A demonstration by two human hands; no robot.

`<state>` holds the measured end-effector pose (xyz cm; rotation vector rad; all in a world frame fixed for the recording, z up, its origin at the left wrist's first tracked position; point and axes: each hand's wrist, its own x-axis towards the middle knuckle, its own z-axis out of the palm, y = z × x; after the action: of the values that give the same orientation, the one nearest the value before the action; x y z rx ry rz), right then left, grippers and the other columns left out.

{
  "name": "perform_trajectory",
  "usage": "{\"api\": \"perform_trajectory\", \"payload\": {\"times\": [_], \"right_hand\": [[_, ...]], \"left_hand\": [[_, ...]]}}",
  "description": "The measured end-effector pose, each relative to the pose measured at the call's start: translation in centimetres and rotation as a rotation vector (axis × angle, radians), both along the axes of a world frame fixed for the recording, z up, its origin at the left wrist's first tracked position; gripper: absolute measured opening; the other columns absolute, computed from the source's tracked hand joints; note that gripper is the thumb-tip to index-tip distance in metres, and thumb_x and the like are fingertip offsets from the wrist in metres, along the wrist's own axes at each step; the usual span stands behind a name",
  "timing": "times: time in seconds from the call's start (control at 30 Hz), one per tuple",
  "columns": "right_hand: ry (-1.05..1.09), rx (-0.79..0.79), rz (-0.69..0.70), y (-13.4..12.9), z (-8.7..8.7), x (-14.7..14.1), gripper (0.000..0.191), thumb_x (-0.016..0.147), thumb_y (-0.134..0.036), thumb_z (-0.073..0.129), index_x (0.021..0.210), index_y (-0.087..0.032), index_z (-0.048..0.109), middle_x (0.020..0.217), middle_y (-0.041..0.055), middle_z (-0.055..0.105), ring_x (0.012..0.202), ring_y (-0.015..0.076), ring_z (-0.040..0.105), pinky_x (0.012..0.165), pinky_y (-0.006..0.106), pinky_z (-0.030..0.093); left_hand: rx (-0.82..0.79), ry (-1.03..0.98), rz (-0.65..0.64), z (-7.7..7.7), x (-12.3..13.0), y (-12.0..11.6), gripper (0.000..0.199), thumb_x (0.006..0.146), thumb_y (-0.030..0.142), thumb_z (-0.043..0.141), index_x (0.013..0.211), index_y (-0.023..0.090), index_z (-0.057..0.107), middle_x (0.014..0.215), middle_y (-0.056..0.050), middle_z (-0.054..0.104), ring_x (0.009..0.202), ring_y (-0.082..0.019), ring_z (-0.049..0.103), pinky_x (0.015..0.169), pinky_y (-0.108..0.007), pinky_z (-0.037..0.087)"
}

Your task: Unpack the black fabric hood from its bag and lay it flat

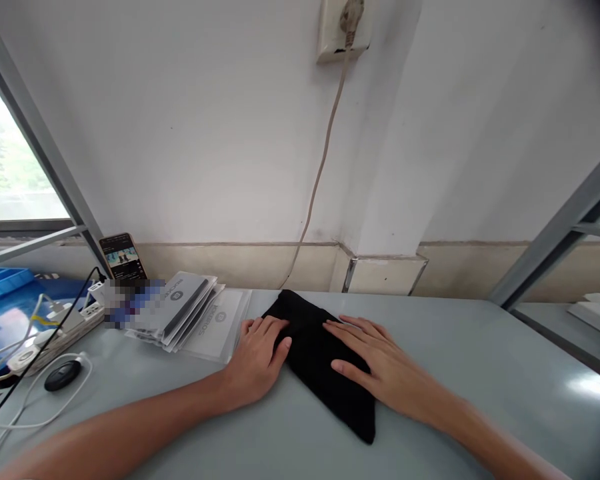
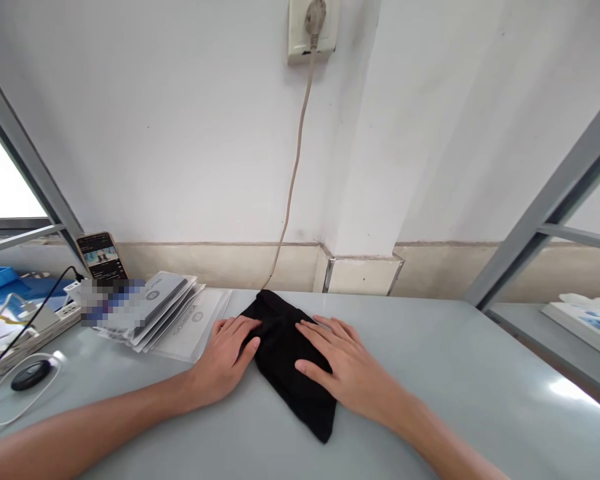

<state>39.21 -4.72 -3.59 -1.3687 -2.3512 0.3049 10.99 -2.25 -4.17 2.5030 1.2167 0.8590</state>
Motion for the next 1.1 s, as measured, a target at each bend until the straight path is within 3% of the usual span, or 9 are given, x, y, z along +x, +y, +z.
{"api": "perform_trajectory", "payload": {"times": [0.1,0.2,0.33,0.43,0.57,0.7,0.8,0.97,1.1], "right_hand": [[-0.043,-0.044,0.057,0.1,-0.3,0.3,0.073,0.098,-0.066,0.058,0.161,-0.030,0.045,0.166,0.0089,0.047,0.157,0.0388,0.031,0.127,0.068,0.022],[-0.066,-0.096,0.098,0.0,-0.2,0.2,0.078,0.093,-0.069,0.065,0.158,-0.028,0.049,0.167,0.0103,0.044,0.157,0.0410,0.032,0.126,0.068,0.026],[-0.005,-0.036,0.123,-0.3,0.2,-0.2,0.040,0.106,-0.053,0.051,0.134,-0.030,0.069,0.152,0.0076,0.062,0.143,0.0344,0.053,0.118,0.059,0.043],[0.037,-0.024,0.163,-0.4,0.2,-0.2,0.034,0.111,-0.043,0.042,0.124,-0.030,0.071,0.136,0.0067,0.072,0.130,0.0296,0.063,0.110,0.052,0.052],[0.034,-0.034,0.179,-0.6,0.3,-0.2,0.031,0.107,-0.050,0.052,0.126,-0.030,0.067,0.135,0.0067,0.070,0.132,0.0315,0.060,0.109,0.050,0.051],[0.068,-0.043,0.103,-0.9,0.7,-0.4,0.030,0.112,-0.044,0.036,0.111,-0.030,0.063,0.109,0.0057,0.072,0.102,0.0279,0.068,0.090,0.045,0.055],[0.107,-0.092,0.001,-1.1,1.2,-0.6,0.030,0.112,-0.047,0.028,0.105,-0.030,0.053,0.093,0.0030,0.066,0.082,0.0252,0.063,0.075,0.040,0.051],[0.243,-0.258,-0.038,-1.5,2.1,-0.5,0.033,0.110,-0.056,0.032,0.100,-0.031,0.051,0.075,-0.0025,0.054,0.066,0.0213,0.051,0.065,0.034,0.043],[0.540,-0.630,0.114,-1.9,3.1,-0.3,0.039,0.102,-0.062,0.052,0.088,-0.026,0.057,0.078,-0.0026,0.054,0.067,0.0163,0.049,0.063,0.029,0.042]], "left_hand": [[-0.016,-0.011,-0.007,-0.1,0.0,-0.1,0.030,0.110,0.031,0.039,0.136,0.021,0.051,0.123,-0.009,0.070,0.110,-0.027,0.064,0.101,-0.048,0.041],[-0.050,-0.034,-0.016,0.0,0.0,-0.1,0.026,0.110,0.029,0.039,0.132,0.022,0.050,0.115,-0.007,0.071,0.103,-0.026,0.065,0.100,-0.048,0.042],[-0.117,-0.099,-0.012,0.2,0.0,-0.1,0.025,0.111,0.031,0.035,0.133,0.024,0.044,0.099,-0.003,0.070,0.092,-0.023,0.065,0.101,-0.048,0.043],[-0.196,-0.138,-0.018,0.2,-0.1,-0.2,0.032,0.112,0.037,0.033,0.141,0.024,0.036,0.101,-0.004,0.070,0.093,-0.025,0.064,0.091,-0.045,0.048],[-0.229,-0.151,-0.026,0.1,-0.3,-0.2,0.038,0.113,0.042,0.029,0.145,0.023,0.033,0.101,-0.006,0.068,0.094,-0.026,0.065,0.084,-0.043,0.051],[-0.261,-0.164,-0.048,0.3,-0.5,-0.3,0.045,0.113,0.047,0.027,0.152,0.024,0.028,0.113,-0.008,0.071,0.103,-0.028,0.068,0.088,-0.045,0.052],[-0.291,-0.182,-0.084,0.6,-0.5,-0.4,0.050,0.113,0.047,0.027,0.158,0.026,0.021,0.134,-0.011,0.068,0.116,-0.028,0.067,0.094,-0.045,0.052],[-0.306,-0.153,-0.044,1.4,-0.6,-0.7,0.049,0.112,0.049,0.028,0.155,0.024,0.026,0.125,-0.011,0.073,0.105,-0.029,0.072,0.090,-0.045,0.052],[-0.332,-0.167,-0.122,2.5,-0.8,-1.3,0.050,0.112,0.051,0.033,0.154,0.024,0.029,0.100,-0.003,0.078,0.086,-0.024,0.073,0.083,-0.038,0.052]]}}
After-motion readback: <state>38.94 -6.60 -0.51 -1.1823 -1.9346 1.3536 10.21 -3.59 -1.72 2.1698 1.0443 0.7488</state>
